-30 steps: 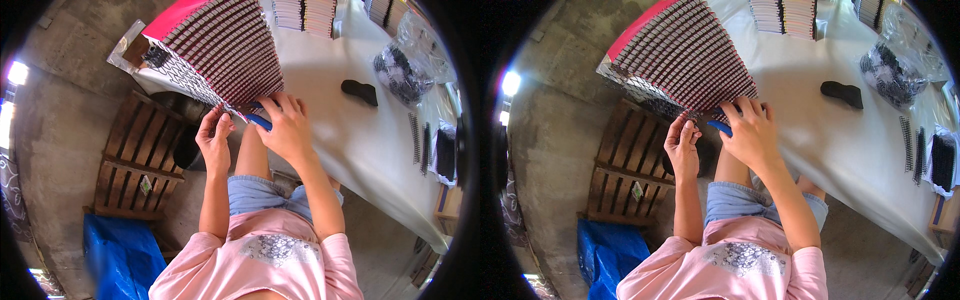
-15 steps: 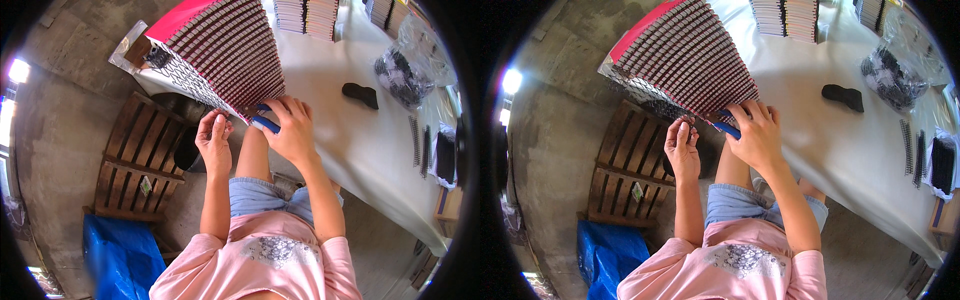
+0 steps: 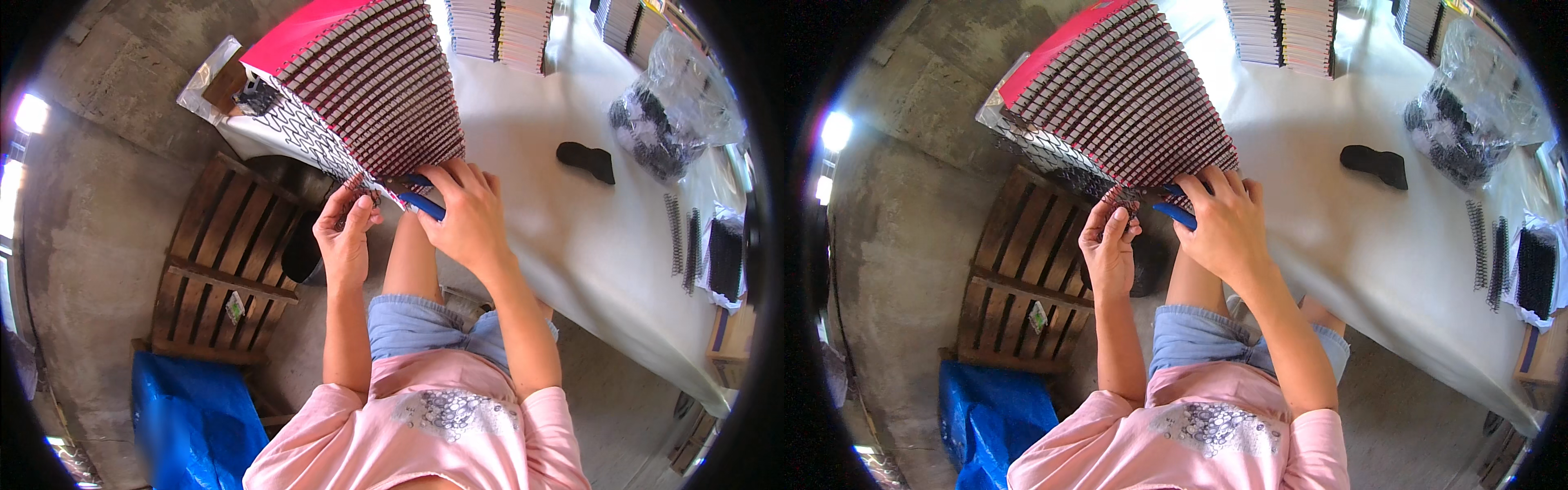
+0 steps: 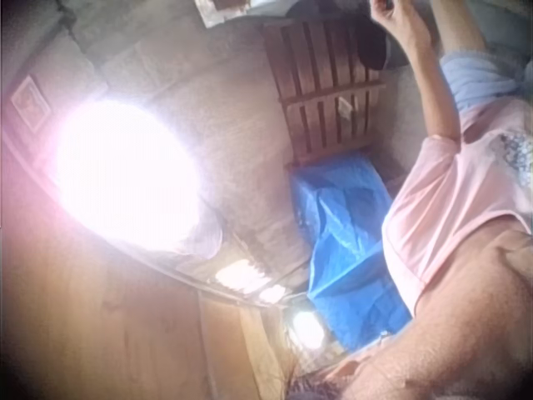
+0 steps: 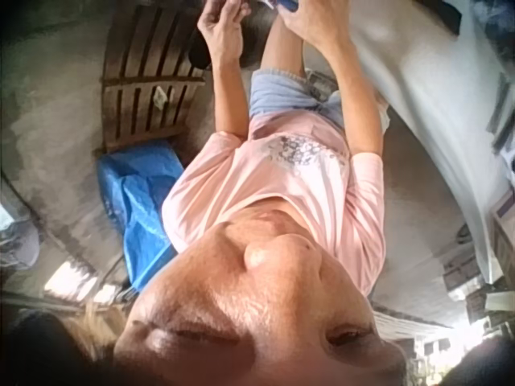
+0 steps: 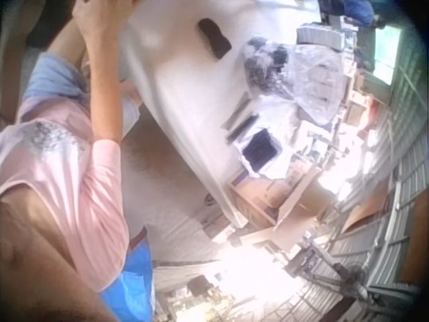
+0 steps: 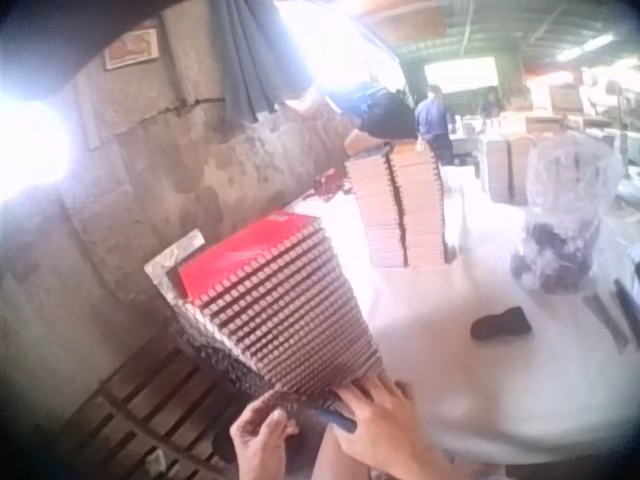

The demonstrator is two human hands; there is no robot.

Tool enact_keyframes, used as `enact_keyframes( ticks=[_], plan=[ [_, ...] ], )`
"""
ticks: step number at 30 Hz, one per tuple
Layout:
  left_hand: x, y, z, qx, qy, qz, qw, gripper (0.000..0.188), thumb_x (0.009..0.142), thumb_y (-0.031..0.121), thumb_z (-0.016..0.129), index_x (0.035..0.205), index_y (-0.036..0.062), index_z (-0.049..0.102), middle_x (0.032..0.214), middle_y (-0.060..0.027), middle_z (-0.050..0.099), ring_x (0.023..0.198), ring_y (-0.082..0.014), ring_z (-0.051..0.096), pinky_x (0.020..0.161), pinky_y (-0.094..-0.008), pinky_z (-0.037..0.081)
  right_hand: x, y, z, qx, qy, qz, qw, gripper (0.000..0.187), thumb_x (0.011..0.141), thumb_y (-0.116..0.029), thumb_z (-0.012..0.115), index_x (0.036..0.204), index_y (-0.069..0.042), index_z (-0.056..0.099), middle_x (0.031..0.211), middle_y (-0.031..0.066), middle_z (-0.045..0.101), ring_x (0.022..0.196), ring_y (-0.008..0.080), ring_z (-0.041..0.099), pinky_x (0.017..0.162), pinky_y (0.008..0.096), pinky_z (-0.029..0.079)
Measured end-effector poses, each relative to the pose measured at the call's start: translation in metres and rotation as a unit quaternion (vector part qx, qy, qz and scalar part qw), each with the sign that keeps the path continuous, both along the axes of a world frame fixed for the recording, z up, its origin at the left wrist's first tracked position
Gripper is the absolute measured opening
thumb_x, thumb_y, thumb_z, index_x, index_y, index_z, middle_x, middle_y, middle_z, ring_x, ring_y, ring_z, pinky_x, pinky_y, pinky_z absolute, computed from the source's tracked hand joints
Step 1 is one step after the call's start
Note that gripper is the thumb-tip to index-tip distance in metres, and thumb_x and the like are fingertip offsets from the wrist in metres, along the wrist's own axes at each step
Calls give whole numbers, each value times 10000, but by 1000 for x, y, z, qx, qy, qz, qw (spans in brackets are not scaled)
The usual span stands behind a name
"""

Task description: The person trims the excess spiral binding from stacks of notebooks using blue-handled shears and organizes the notebooks on a table.

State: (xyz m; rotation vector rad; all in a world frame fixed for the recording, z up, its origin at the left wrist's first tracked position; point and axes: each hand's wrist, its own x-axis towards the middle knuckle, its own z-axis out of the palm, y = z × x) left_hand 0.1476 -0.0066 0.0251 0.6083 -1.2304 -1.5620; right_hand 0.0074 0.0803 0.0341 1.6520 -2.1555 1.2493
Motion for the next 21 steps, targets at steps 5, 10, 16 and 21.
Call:
enact_keyframes(
  ticks=[5, 10, 16, 21],
  plan=[
    [3, -5, 0, 19, 7, -31, 999, 286, 863, 60, 610, 1124, -45, 558, 922, -95, 633, 702, -95, 573, 613, -218, 484, 2, 0, 7, 6, 31, -11, 999, 408, 642, -197, 746, 1016, -124, 599, 927, 68, 551, 904, 248, 547, 753, 416, 395],
    [-9, 2, 0, 29, 18, 17, 999, 183, 871, 69, 608, 1038, -1, 581, 863, -27, 589, 715, -92, 563, 627, -218, 479, 5, -4, 1, -2, 79, -40, 996, 281, 688, -195, 715, 934, -124, 598, 809, 59, 558, 804, 255, 577, 688, 393, 420],
    [-7, -2, -6, 5, 8, 23, 1000, 206, 855, 77, 628, 1032, -23, 596, 873, -40, 608, 700, -86, 556, 641, -222, 471, 3, -2, -3, 9, -33, -12, 999, 200, 718, -169, 686, 897, -133, 605, 741, 63, 566, 741, 283, 601, 693, 412, 444],
    [-1, 0, 2, 32, 30, 18, 999, 216, 849, 27, 608, 1055, -33, 579, 897, -67, 613, 680, -90, 558, 613, -218, 472, -3, 3, 6, -59, 42, -42, 997, 358, 667, -184, 722, 1001, -123, 609, 884, 61, 584, 877, 269, 569, 842, 405, 403]
  ],
)
